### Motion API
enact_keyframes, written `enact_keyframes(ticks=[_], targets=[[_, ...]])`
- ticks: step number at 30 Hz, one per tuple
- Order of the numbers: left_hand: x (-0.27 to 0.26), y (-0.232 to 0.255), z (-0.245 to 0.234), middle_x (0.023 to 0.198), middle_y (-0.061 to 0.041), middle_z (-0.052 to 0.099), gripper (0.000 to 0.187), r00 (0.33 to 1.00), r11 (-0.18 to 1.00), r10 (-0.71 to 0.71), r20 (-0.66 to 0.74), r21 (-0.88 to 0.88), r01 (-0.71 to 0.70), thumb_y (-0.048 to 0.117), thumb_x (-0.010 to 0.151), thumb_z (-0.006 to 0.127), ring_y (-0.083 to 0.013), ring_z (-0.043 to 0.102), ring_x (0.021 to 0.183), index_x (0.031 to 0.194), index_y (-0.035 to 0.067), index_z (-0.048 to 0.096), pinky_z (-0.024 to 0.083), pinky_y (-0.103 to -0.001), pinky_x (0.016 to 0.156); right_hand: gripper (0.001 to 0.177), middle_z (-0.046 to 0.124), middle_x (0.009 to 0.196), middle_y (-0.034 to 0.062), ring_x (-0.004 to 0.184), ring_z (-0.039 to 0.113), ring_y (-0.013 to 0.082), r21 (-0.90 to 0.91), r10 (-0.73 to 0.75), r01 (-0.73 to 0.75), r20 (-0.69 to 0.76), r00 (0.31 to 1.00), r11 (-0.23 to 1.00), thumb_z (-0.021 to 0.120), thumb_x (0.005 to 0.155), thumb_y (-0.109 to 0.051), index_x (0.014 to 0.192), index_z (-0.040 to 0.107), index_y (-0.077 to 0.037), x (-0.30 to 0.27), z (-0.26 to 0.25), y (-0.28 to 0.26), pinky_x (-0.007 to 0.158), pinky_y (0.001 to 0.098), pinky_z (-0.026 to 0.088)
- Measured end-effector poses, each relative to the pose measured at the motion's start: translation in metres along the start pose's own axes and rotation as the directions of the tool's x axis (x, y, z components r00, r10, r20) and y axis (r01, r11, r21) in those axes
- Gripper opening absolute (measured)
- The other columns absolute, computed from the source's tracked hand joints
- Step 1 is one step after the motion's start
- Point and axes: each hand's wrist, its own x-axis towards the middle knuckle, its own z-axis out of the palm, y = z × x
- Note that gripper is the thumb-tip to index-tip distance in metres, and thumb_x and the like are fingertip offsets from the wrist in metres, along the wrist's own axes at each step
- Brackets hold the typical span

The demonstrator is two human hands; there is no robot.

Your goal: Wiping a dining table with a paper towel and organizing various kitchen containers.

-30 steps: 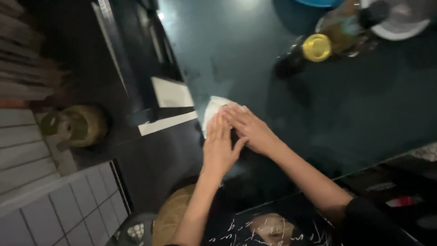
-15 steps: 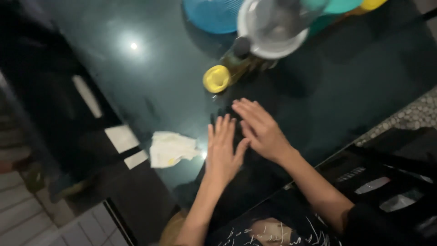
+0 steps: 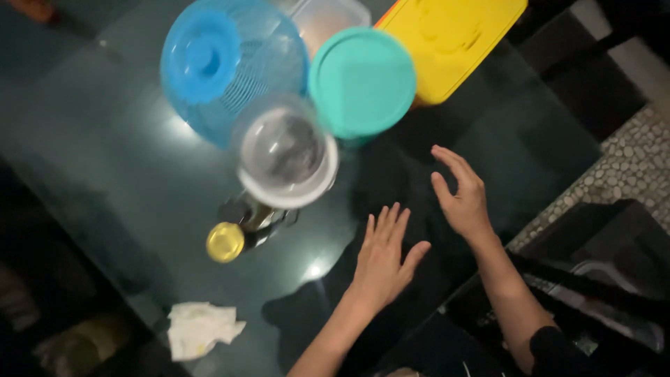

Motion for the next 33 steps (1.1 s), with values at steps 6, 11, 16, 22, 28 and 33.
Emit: enact_keyframes(ticks=[6, 11, 16, 22, 28, 33], targets=[[0.077, 0.014, 0.019, 0.165, -0.033, 0.025, 0.076, 0.987, 0.992, -0.117, 0.106, -0.039, 0.122, 0.044, 0.104, 0.054, -0.0520, 0.028, 0.149, 0.158, -0.004, 0.029, 0.024, -0.054, 0.122, 0.041, 0.063, 0.142, 0.0151, 0.129, 0.063, 0.0273, 0.062, 0.085, -0.080, -0.071, 0.994, 0.995, 0.063, 0.100, -0.011, 0.140, 0.060, -0.002, 0.060, -0.032, 0.052, 0.107, 0.0370, 0.048], [0.137, 0.017, 0.028, 0.168, -0.032, 0.008, 0.085, 0.974, 0.974, -0.176, 0.142, -0.117, 0.193, 0.045, 0.103, 0.053, -0.0512, 0.022, 0.151, 0.162, -0.002, 0.012, 0.024, -0.052, 0.122, 0.047, 0.059, 0.147, 0.0143, 0.133, 0.060, 0.0278, 0.064, 0.109, -0.102, -0.117, 0.987, 0.993, 0.063, 0.100, -0.014, 0.145, 0.055, -0.004, 0.109, -0.042, 0.092, 0.110, 0.0392, 0.046], [0.176, 0.006, 0.056, 0.169, -0.034, -0.002, 0.089, 0.971, 0.929, -0.227, 0.075, -0.284, 0.238, 0.043, 0.105, 0.050, -0.0474, 0.008, 0.158, 0.161, -0.006, 0.001, 0.017, -0.050, 0.125, 0.054, 0.055, 0.151, 0.0179, 0.141, 0.053, 0.0320, 0.106, 0.139, -0.122, -0.170, 0.976, 0.987, 0.063, 0.102, -0.016, 0.152, 0.048, -0.004, 0.161, -0.046, 0.139, 0.114, 0.0434, 0.043], [0.205, -0.015, 0.087, 0.167, -0.034, -0.019, 0.094, 0.965, 0.945, -0.260, -0.032, -0.214, 0.247, 0.039, 0.106, 0.050, -0.0465, -0.011, 0.158, 0.157, -0.010, -0.013, 0.002, -0.049, 0.126, 0.067, 0.039, 0.163, 0.0200, 0.150, 0.041, 0.0300, 0.424, 0.101, -0.009, -0.195, 0.976, 0.906, 0.053, 0.108, -0.032, 0.163, 0.028, -0.003, 0.220, -0.042, 0.178, 0.124, 0.0428, 0.032], [0.218, -0.019, 0.086, 0.165, -0.034, -0.019, 0.102, 0.907, 0.884, -0.421, -0.025, -0.238, 0.403, 0.046, 0.103, 0.048, -0.0466, -0.010, 0.156, 0.154, -0.006, -0.023, 0.002, -0.051, 0.124, 0.074, 0.036, 0.162, 0.0209, 0.149, 0.038, 0.0311, 0.567, 0.215, -0.109, -0.123, 0.969, 0.816, 0.046, 0.106, -0.041, 0.164, 0.017, -0.005, 0.257, -0.035, 0.178, 0.124, 0.0443, 0.027], [0.213, -0.032, 0.093, 0.165, -0.037, -0.020, 0.106, 0.916, 0.900, -0.401, 0.010, -0.179, 0.396, 0.054, 0.103, 0.046, -0.0504, -0.011, 0.156, 0.155, -0.004, -0.025, 0.000, -0.054, 0.125, 0.071, 0.034, 0.166, 0.0179, 0.153, 0.035, 0.0299, 0.556, 0.160, -0.028, -0.190, 0.969, 0.831, 0.042, 0.108, -0.046, 0.163, 0.025, -0.003, 0.264, -0.024, 0.186, 0.127, 0.0417, 0.026]])
